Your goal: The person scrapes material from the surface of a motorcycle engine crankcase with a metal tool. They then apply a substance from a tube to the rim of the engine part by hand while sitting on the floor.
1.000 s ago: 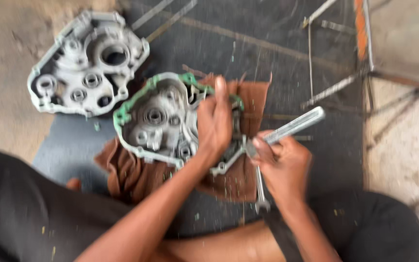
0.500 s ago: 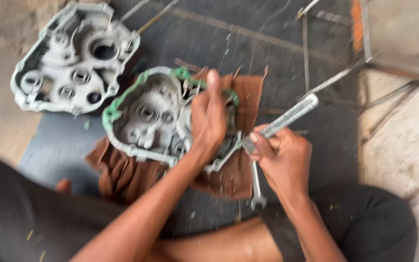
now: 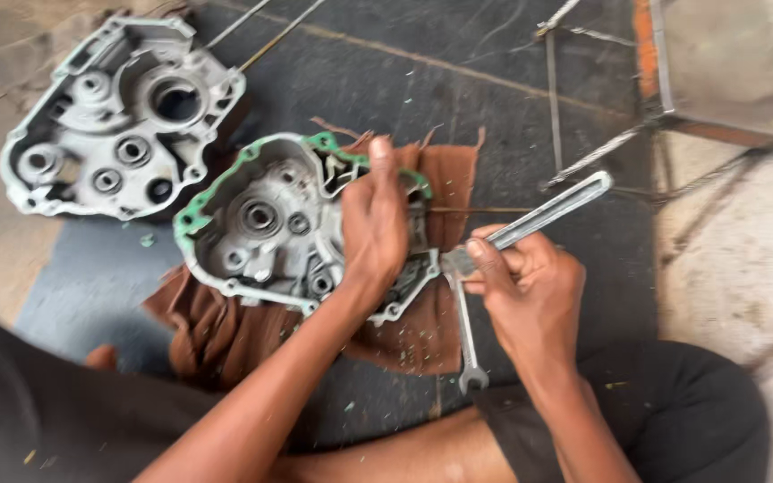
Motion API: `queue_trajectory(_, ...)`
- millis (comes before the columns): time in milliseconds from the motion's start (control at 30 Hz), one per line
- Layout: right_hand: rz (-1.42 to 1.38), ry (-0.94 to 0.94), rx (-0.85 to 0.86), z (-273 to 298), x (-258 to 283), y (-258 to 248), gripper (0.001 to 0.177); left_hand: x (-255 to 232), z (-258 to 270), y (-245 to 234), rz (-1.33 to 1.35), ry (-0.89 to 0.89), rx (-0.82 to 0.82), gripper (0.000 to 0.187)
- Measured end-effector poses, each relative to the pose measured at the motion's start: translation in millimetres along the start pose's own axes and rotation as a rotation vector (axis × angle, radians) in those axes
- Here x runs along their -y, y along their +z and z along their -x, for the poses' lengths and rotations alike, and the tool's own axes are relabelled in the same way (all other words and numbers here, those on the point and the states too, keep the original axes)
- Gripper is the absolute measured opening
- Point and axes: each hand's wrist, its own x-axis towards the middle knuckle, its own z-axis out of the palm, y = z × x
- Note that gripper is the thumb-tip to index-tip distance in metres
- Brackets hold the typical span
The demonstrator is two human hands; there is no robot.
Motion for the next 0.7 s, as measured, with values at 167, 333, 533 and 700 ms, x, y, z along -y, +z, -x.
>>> queue_trajectory(167, 0.049, 0.005, 0.033, 1, 2, -1, 0.014, 1, 3, -2, -0.046, -0.003, 0.011, 0.077)
queue_trajectory(333, 0.217, -0.013, 0.088, 8, 2, 1, 0.011, 0, 11, -3, 0.020, 0.020, 0.033, 0.061)
queue_trajectory(533, 0.336, -0.039, 0.034, 10, 3, 2, 0.012, 4, 7, -3, -0.017, -0.054, -0.002, 0.074)
queue_trajectory(700, 0.492, -0.228, 0.035, 3, 5, 0, 0.010, 5, 4, -3, 0.000, -0.060, 0.015, 0.074)
